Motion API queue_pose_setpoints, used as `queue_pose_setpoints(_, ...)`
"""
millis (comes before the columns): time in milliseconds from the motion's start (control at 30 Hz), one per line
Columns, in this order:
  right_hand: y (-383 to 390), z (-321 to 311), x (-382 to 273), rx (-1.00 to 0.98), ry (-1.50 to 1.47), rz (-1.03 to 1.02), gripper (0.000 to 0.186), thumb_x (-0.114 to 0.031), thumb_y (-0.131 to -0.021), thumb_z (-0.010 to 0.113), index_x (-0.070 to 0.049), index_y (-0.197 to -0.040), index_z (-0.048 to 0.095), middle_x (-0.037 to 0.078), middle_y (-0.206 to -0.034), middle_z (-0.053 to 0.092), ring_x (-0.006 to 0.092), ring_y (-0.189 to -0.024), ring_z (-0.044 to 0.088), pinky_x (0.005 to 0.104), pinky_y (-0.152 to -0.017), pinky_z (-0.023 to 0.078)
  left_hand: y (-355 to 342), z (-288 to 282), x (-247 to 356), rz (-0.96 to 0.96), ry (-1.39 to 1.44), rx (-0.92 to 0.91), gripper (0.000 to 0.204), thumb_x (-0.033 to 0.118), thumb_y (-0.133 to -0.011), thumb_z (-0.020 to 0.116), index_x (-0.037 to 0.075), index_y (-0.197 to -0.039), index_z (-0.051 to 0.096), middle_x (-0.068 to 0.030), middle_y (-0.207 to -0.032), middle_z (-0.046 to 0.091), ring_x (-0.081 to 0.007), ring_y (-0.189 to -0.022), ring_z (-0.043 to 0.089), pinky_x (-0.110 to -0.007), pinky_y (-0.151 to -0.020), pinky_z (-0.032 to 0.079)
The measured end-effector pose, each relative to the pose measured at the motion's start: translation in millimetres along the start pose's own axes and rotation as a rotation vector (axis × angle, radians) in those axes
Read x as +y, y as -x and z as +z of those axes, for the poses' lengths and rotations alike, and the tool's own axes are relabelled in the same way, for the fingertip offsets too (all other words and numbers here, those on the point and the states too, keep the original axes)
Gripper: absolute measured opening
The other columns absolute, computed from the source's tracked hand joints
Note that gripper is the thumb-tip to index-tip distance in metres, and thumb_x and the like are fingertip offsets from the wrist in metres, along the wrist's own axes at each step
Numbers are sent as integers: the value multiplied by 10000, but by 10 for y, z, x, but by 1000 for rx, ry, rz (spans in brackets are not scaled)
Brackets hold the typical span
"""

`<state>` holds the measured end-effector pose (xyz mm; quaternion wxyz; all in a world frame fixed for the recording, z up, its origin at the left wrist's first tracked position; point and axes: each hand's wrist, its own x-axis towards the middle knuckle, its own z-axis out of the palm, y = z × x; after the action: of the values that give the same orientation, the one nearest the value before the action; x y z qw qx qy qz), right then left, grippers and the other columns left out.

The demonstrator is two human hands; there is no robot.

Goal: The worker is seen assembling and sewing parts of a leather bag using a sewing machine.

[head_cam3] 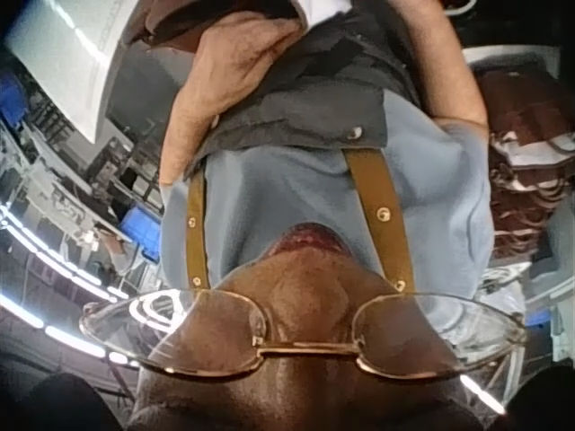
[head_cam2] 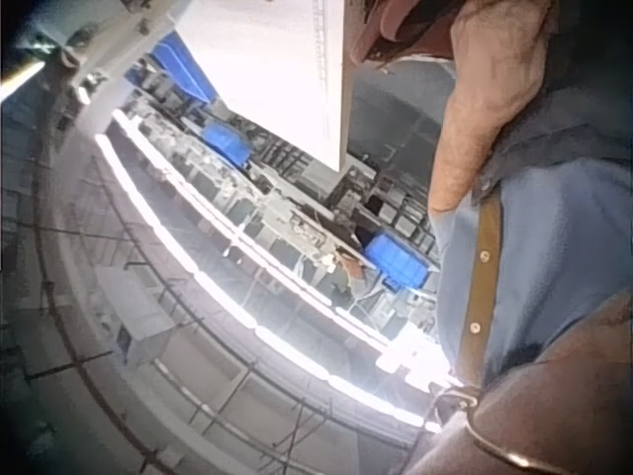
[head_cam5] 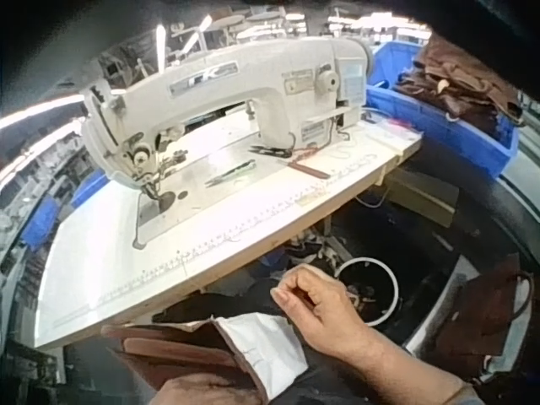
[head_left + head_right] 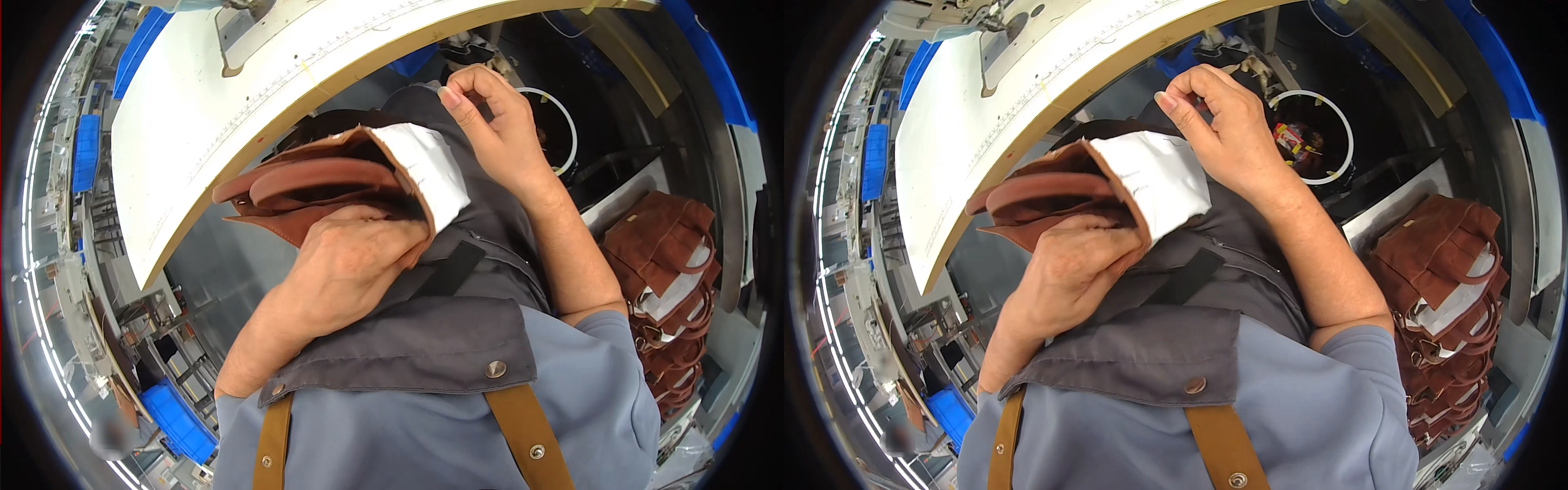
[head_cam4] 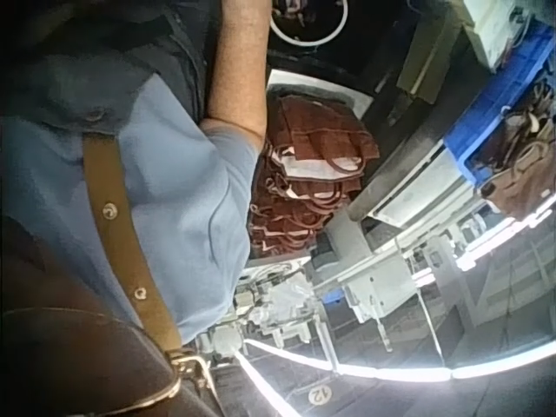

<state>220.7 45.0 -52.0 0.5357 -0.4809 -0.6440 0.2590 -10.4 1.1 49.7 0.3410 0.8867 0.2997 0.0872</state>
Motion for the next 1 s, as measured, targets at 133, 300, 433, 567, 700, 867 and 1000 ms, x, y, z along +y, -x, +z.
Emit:
queue_pose_setpoints(133,-67,153,-139,-106,-156,-56,236,-195,-940,689,-33,-1109,662,93,-1026,677,237,-943,653,346,-850,517,368,-272,-99,24,39,-8,221,33,-823,684,61,-1041,710,-77,-942,731,-286,-866,691,-392,-826,512)
queue_pose_setpoints(300,-145,398,-368,-416,-177,-167,443,-338,-964,641,-56,-1305,621,133,-1203,670,291,-1133,609,401,-949,482,739,-260,-64,-117,161,65,215,111,-879,713,41,-1082,720,-90,-1014,741,-300,-966,690,-424,-936,504)
queue_pose_setpoints(433,-42,583,-373,-539,-175,-211,433,-374,-979,603,-49,-1259,660,153,-1148,696,322,-1045,651,394,-870,511,818,-310,108,-103,153,-3,218,138,-889,710,26,-1075,718,-89,-992,742,-318,-964,686,-422,-950,500)
queue_pose_setpoints(567,89,575,-314,-526,-226,-165,409,-364,-984,596,-25,-1190,698,172,-1104,718,339,-990,685,401,-863,528,912,-695,265,-62,-132,389,405,302,-745,842,1,-998,741,-133,-1058,729,-244,-993,687,-355,-807,533)
queue_pose_setpoints(700,73,410,-411,-497,-204,-144,460,-400,-959,617,-39,-1241,663,180,-1154,698,351,-1056,663,413,-903,515,670,-716,-71,-56,-483,487,332,226,-694,847,61,-963,746,-75,-928,726,-240,-896,681,-351,-781,509)
queue_pose_setpoints(867,-45,350,-635,-430,12,-363,498,-324,-854,733,-54,-1262,641,172,-1174,688,351,-1087,653,433,-914,514,633,-277,-99,68,-578,468,233,125,-727,786,107,-954,736,-1,-826,687,-194,-866,690,-337,-788,494)
queue_pose_setpoints(1000,-74,298,-805,-514,-9,-84,222,-190,-882,723,-15,-1017,747,154,-923,737,340,-870,704,369,-781,563,643,-174,0,128,-543,514,258,134,-733,782,117,-984,728,25,-821,675,-143,-831,685,-298,-761,489)
